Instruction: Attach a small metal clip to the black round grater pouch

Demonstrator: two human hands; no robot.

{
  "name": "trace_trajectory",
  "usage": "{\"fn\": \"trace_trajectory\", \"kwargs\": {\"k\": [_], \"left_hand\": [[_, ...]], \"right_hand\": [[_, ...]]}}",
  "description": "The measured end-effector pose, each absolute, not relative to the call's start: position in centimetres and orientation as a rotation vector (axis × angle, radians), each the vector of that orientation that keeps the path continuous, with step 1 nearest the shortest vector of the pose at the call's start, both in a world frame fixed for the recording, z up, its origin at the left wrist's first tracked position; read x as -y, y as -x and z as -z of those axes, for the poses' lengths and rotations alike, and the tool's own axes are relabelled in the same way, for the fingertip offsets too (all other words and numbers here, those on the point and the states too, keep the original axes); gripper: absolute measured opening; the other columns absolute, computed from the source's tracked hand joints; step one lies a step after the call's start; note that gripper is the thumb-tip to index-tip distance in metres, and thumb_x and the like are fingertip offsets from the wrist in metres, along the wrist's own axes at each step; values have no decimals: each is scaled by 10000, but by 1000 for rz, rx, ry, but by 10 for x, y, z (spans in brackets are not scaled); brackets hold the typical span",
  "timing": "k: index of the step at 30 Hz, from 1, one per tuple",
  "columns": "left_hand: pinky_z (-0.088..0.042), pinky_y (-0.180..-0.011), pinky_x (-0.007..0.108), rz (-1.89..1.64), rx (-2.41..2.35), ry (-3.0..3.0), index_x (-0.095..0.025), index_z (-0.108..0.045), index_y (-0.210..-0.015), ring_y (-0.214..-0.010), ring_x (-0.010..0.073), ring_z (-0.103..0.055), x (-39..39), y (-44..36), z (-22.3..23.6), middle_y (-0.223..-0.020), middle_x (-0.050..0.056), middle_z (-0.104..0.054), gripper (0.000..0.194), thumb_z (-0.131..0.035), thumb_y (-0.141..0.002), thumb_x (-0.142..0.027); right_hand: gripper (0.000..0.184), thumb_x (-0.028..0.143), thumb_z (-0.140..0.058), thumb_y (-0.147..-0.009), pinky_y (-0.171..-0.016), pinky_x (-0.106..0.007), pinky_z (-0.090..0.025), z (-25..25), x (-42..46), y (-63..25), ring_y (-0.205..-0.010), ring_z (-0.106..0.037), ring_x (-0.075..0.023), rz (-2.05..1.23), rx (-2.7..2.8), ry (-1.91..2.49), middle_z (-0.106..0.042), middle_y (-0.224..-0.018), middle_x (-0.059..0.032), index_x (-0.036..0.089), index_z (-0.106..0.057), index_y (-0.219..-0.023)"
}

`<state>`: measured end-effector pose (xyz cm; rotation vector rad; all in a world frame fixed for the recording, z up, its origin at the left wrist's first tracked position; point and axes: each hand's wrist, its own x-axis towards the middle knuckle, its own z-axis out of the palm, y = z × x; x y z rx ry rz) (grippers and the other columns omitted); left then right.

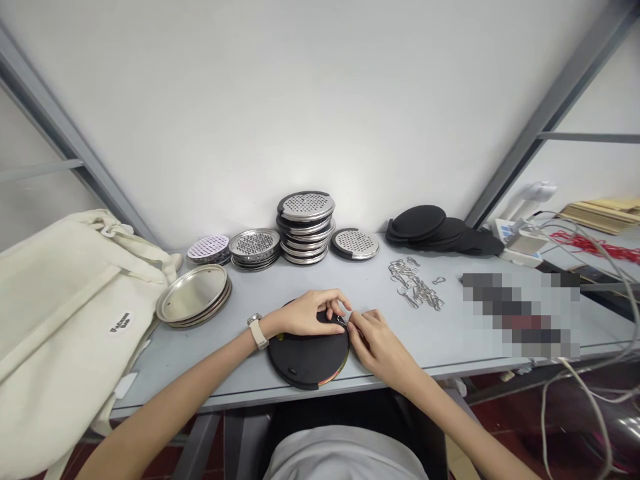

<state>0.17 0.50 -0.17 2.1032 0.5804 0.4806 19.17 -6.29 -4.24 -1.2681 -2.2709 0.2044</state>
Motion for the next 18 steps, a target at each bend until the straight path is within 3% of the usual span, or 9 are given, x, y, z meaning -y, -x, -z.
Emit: {"fn": "trace_trajectory", "kwargs": {"k": [18], "left_hand": [[-436, -697, 219, -487, -567, -2136, -179, -541, -1103, -750, 103, -503, -4, -3, 2, -871, 13, -573, 352, -650, -771, -217]], "right_hand": [[250, 181, -321, -942, -748, -326, -367, 50, 61, -191, -595, -449, -159, -11, 2332, 1250, -496, -608, -12, 179, -462, -735]]}}
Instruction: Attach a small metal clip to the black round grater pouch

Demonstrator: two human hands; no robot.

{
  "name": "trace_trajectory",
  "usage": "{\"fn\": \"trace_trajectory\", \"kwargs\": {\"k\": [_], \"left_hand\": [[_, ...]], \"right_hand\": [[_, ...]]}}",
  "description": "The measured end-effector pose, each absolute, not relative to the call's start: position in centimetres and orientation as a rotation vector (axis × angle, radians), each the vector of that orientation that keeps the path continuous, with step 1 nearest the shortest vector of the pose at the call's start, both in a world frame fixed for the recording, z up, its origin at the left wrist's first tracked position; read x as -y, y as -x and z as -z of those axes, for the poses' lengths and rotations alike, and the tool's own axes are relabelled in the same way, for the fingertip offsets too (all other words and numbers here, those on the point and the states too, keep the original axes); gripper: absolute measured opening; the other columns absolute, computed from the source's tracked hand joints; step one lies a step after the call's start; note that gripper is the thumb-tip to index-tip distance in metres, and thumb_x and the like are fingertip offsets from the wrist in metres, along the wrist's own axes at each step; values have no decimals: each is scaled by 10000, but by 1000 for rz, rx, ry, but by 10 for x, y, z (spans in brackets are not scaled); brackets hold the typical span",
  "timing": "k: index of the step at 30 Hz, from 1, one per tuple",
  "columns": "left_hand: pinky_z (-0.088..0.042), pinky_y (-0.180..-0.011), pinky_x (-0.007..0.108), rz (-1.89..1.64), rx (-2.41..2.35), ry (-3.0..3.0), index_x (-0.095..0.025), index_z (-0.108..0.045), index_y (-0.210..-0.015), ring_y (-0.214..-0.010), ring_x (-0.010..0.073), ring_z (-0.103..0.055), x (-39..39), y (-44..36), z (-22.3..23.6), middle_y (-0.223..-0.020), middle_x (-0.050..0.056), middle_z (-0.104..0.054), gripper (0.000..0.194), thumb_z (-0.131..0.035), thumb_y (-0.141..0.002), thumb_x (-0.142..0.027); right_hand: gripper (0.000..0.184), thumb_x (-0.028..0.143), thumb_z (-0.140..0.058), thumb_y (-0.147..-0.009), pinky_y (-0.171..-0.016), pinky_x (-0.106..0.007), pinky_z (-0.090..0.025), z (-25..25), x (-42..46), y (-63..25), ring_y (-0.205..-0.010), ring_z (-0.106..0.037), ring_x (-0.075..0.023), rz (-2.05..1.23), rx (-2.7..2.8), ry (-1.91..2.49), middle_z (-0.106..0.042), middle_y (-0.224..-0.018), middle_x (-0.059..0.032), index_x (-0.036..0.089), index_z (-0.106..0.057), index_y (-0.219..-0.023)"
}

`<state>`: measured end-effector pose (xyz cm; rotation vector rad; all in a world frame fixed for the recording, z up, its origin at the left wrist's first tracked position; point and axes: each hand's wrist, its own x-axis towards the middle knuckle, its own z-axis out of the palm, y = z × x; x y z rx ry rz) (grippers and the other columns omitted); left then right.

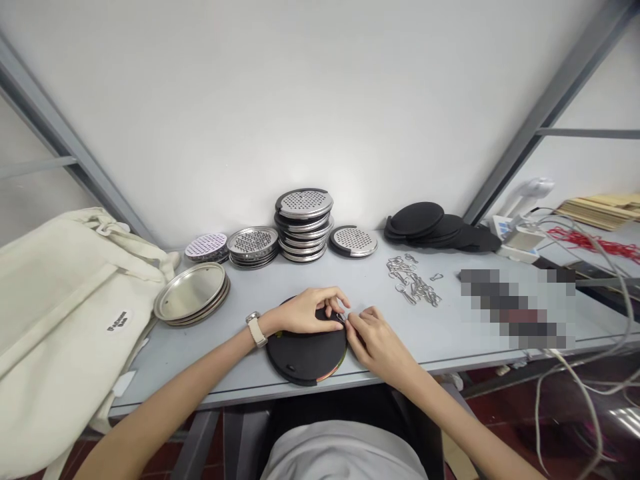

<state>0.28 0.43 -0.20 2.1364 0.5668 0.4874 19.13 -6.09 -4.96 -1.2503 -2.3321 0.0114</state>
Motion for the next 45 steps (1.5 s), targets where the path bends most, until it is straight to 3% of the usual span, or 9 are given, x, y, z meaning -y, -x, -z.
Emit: {"fn": "trace_trajectory", "kwargs": {"k": [45], "left_hand": [[-439, -725, 240, -482, -588, -2175, -177, -546, -1077, -777, 115, -514, -4, -2, 2, -879, 24, -576, 321, -646, -779, -242]], "right_hand": [[224, 176, -345, -929, -708, -312, -374, 46, 61, -191, -597, -473, -169, -17, 2344, 1256, -522, -603, -12, 186, -473, -745]]}}
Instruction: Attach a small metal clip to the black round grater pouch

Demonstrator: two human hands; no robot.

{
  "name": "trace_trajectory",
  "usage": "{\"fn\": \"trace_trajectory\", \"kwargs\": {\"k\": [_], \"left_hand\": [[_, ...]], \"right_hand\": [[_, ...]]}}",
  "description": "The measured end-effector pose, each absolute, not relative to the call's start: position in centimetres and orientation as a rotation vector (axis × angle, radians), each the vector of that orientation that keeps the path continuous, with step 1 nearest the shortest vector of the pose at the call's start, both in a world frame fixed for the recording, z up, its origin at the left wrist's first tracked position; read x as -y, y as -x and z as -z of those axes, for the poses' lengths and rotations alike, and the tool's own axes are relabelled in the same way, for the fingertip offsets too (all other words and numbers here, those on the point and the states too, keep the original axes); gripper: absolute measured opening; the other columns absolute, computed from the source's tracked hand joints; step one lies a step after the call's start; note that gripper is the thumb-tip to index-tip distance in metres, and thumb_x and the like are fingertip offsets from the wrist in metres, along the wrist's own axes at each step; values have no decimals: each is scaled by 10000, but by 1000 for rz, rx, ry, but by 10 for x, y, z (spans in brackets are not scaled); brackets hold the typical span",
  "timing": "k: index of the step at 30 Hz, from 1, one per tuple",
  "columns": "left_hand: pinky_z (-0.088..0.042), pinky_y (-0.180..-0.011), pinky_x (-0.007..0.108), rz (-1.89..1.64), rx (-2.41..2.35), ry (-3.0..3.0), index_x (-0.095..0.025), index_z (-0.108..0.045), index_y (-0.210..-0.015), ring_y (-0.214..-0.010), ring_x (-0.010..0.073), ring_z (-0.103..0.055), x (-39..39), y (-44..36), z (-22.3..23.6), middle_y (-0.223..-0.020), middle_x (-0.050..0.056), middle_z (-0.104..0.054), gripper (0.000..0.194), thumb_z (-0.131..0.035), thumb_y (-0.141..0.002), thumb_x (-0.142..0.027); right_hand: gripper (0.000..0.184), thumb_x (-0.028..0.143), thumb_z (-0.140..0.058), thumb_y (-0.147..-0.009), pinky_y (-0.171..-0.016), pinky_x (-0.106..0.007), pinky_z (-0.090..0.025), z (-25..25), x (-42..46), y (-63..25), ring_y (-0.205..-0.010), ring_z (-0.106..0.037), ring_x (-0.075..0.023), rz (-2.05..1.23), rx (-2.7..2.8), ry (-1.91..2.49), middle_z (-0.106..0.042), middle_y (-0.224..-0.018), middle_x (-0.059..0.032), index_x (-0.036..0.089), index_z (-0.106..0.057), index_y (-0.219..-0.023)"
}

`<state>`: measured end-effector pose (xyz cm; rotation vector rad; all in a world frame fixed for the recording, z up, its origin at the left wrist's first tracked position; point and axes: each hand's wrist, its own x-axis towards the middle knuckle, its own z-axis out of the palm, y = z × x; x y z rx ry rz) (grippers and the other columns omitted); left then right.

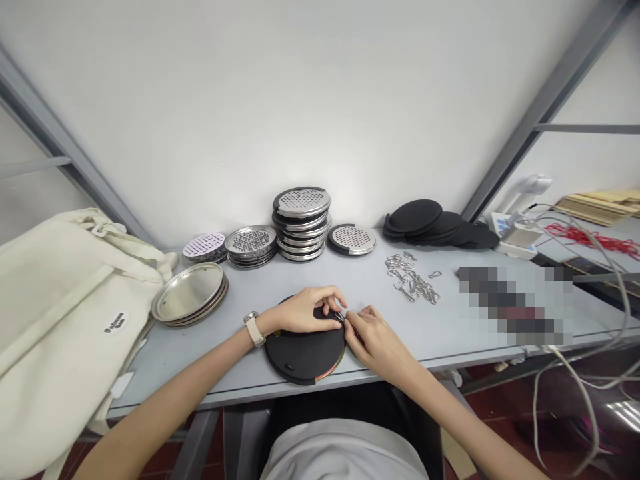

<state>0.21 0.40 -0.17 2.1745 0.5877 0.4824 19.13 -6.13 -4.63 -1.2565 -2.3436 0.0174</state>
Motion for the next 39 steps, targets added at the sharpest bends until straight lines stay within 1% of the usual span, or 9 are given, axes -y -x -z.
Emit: {"fn": "trace_trajectory", "kwargs": {"k": [12, 19, 23, 28, 32, 35, 39], "left_hand": [[-441, -733, 243, -477, -580, -2144, -185, -539, -1095, -776, 110, -503, -5, -2, 3, -900, 22, -575, 348, -657, -771, -236], [-440, -733, 244, -472, -584, -2119, -185, -537, -1093, -777, 113, -497, -4, -2, 2, -863, 12, -546, 347, -657, -772, -236], [-441, -730, 242, -468, -587, -2134, -184, -536, -1091, -772, 111, -501, -4, -2, 2, -870, 14, -547, 348, -660, -770, -243], [-447, -740, 253, -469, -593, -2158, -186, -534, -1090, -774, 114, -507, -4, -2, 2, -887, 20, -559, 341, -652, -775, -243], [-444, -743, 252, -466, -584, -2174, -183, -532, -1093, -792, 118, -510, -4, -2, 3, -900, 25, -567, 336, -644, -779, -225], [-443, -748, 251, -480, -580, -2192, -179, -531, -1090, -800, 118, -508, -4, -3, 2, -914, 26, -571, 340, -648, -773, -218], [-443, -725, 249, -497, -603, -2201, -174, -535, -1079, -757, 107, -494, -3, -3, 1, -960, 36, -583, 335, -650, -768, -219]], "right_hand": [[246, 188, -323, -943, -704, -305, -379, 46, 62, -192, -583, -461, -161, -34, 2333, 1258, -505, -596, -3, 194, -448, -731], [163, 174, -355, -933, -666, -292, -381, 43, 63, -192, -611, -484, -165, -94, 2266, 1225, -544, -652, 3, 211, -408, -783], [170, 180, -351, -936, -663, -292, -384, 43, 63, -193, -607, -479, -166, -115, 2275, 1237, -534, -642, 8, 215, -398, -777], [216, 194, -334, -942, -666, -296, -384, 45, 61, -193, -616, -493, -174, -77, 2300, 1239, -509, -611, 1, 211, -411, -742], [220, 199, -336, -943, -690, -305, -387, 47, 60, -194, -645, -503, -185, -59, 2328, 1238, -526, -620, -16, 197, -450, -755], [225, 199, -331, -944, -711, -311, -388, 47, 60, -194, -623, -489, -178, -50, 2352, 1242, -526, -619, -17, 191, -462, -762], [228, 197, -330, -944, -721, -309, -386, 46, 61, -193, -583, -461, -165, -30, 2358, 1235, -505, -600, -1, 195, -459, -756]]}}
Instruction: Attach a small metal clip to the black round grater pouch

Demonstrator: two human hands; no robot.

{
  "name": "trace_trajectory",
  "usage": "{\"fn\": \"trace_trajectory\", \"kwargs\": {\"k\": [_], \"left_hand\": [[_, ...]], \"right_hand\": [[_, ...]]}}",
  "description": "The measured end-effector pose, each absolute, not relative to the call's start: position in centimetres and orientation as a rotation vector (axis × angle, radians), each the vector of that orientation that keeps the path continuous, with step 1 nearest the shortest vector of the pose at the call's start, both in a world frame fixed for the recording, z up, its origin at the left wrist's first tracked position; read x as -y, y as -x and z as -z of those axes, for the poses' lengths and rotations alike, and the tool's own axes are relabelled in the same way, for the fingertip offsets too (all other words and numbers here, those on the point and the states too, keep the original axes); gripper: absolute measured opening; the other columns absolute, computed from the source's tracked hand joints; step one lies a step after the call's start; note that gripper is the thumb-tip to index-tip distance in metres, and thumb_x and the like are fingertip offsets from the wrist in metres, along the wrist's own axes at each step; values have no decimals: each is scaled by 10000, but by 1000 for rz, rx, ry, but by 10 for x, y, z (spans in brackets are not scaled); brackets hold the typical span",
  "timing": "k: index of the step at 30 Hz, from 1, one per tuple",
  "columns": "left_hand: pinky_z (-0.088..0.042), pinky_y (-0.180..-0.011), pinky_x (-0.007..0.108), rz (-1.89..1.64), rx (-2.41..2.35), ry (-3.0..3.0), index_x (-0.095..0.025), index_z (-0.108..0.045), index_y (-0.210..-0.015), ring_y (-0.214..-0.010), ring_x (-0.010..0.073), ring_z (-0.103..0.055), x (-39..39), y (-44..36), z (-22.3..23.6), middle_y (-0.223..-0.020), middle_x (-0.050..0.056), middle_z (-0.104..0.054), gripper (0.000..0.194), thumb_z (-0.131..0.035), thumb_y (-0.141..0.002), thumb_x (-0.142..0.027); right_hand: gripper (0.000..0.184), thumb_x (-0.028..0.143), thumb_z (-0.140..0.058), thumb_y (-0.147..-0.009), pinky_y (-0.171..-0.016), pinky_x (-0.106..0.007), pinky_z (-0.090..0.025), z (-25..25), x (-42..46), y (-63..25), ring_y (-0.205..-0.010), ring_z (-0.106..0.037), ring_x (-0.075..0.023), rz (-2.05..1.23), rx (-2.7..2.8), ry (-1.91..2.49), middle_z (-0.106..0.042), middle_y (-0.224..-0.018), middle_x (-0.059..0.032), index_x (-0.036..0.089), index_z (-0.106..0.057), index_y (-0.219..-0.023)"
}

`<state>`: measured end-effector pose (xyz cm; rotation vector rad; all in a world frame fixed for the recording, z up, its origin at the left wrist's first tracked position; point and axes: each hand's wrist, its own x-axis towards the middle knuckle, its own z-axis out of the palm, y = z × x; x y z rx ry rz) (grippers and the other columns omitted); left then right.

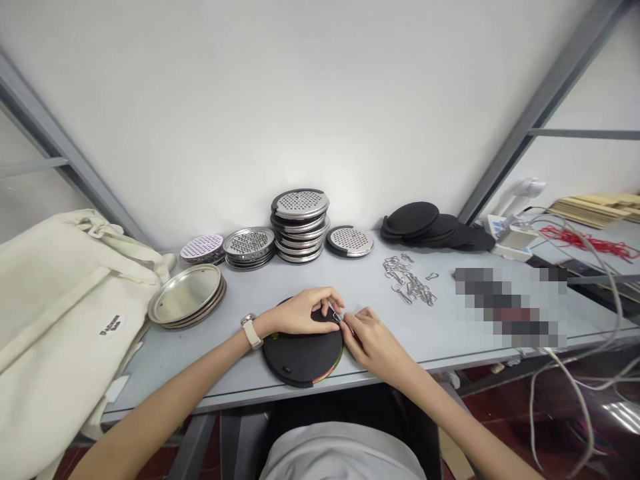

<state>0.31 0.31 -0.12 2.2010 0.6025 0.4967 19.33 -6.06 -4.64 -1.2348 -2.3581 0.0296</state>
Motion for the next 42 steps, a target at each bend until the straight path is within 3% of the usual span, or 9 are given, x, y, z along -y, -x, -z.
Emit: {"fn": "trace_trajectory", "kwargs": {"k": [12, 42], "left_hand": [[-441, -710, 240, -478, -602, -2078, -188, -539, -1094, -759, 108, -493, -4, -3, 2, -861, 10, -553, 360, -664, -762, -248], [-451, -720, 243, -482, -577, -2046, -178, -539, -1086, -757, 105, -493, -5, -3, 3, -878, 20, -579, 358, -670, -759, -241]], "right_hand": [[230, 190, -321, -939, -711, -305, -377, 45, 61, -192, -585, -452, -163, -41, 2354, 1257, -479, -598, 5, 202, -429, -737], [208, 183, -292, -953, -693, -301, -365, 49, 61, -193, -615, -449, -171, -150, 2328, 1296, -491, -634, -1, 206, -381, -766]]}}
